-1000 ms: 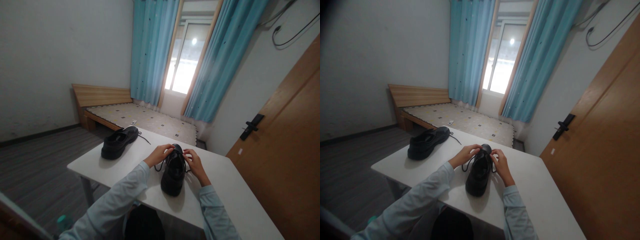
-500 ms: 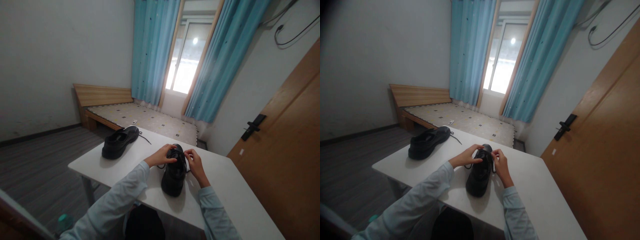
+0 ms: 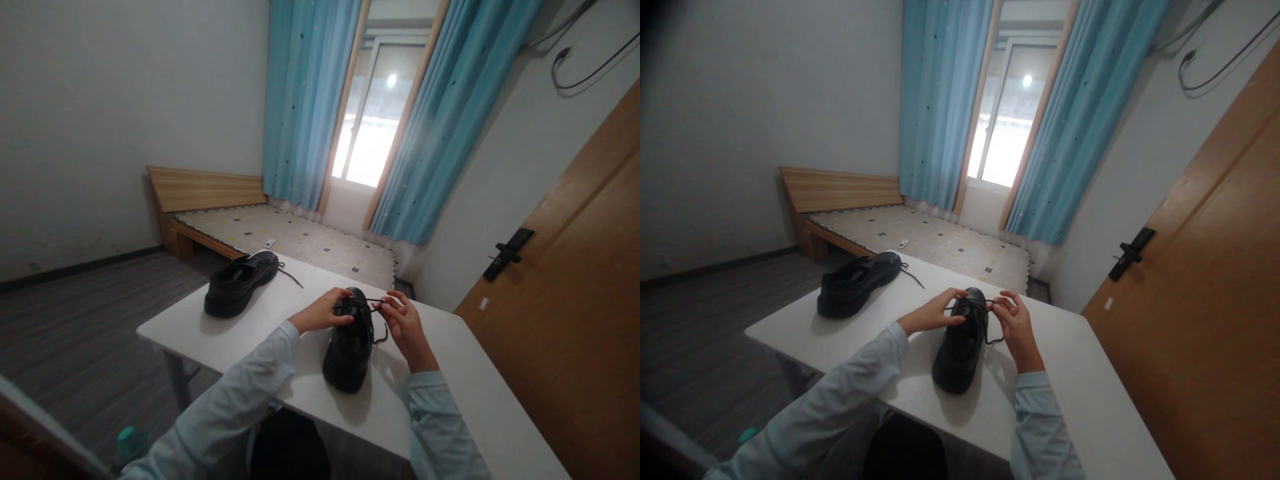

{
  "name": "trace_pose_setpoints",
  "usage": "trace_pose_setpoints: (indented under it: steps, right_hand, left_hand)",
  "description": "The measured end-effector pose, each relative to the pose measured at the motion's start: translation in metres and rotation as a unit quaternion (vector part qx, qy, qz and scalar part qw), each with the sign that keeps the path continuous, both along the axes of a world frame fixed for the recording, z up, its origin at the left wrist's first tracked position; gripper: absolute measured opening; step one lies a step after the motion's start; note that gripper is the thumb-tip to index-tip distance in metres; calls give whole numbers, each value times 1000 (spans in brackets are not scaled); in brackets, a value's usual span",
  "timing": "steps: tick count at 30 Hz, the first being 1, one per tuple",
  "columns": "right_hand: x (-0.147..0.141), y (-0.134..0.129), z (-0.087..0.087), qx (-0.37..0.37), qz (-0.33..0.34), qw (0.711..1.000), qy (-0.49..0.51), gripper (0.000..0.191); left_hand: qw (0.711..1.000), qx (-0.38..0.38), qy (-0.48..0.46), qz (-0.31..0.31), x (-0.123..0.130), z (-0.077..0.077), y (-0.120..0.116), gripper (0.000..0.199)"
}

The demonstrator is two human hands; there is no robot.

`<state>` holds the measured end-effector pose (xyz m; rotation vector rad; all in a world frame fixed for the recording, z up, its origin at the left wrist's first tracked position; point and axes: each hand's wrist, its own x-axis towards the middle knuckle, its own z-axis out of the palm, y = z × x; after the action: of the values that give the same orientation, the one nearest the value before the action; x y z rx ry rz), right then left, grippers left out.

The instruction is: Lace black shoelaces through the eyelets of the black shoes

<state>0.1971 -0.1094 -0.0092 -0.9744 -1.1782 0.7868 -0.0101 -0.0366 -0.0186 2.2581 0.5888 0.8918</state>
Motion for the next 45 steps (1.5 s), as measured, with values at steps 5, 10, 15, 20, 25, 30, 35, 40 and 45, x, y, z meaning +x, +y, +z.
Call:
trace_pose_setpoints:
  steps: [5,10,15,20,25,30,35,40,45]
  right_hand:
    - [-4,-5,7,-8,33,995,98,37]
    - [-4,-6,8,-19,47,987,153,37]
    - [8,-7,12,9,10,988,156,33]
    - [14,-8,15,17,-30,993,113,30]
    - [11,-6,11,23,-69,997,-9,30]
    - [12,-3,6,-14,-80,984,-158,33]
    - [17,4,-6,-47,-94,952,-288,31]
    - [20,9,-14,-48,-115,938,-324,31]
    - [21,9,-11,-61,-94,959,-259,33]
  left_hand:
    - [1000,0,-2,-1,0,0,0,55]
    - [1000,-12,6,-1,0,2,-1,57]
    - [1000,-24,5,-2,0,1,-1,58]
    - [1000,-30,2,-3,0,-1,1,59]
    - [999,-31,7,-5,-1,0,1,60]
    - [1000,-30,6,-5,0,-3,3,61]
    - [1000,-18,1,-3,1,-6,5,60]
    - [1000,-13,1,-1,1,-3,2,58]
    - [1000,-17,1,-2,0,-2,2,60]
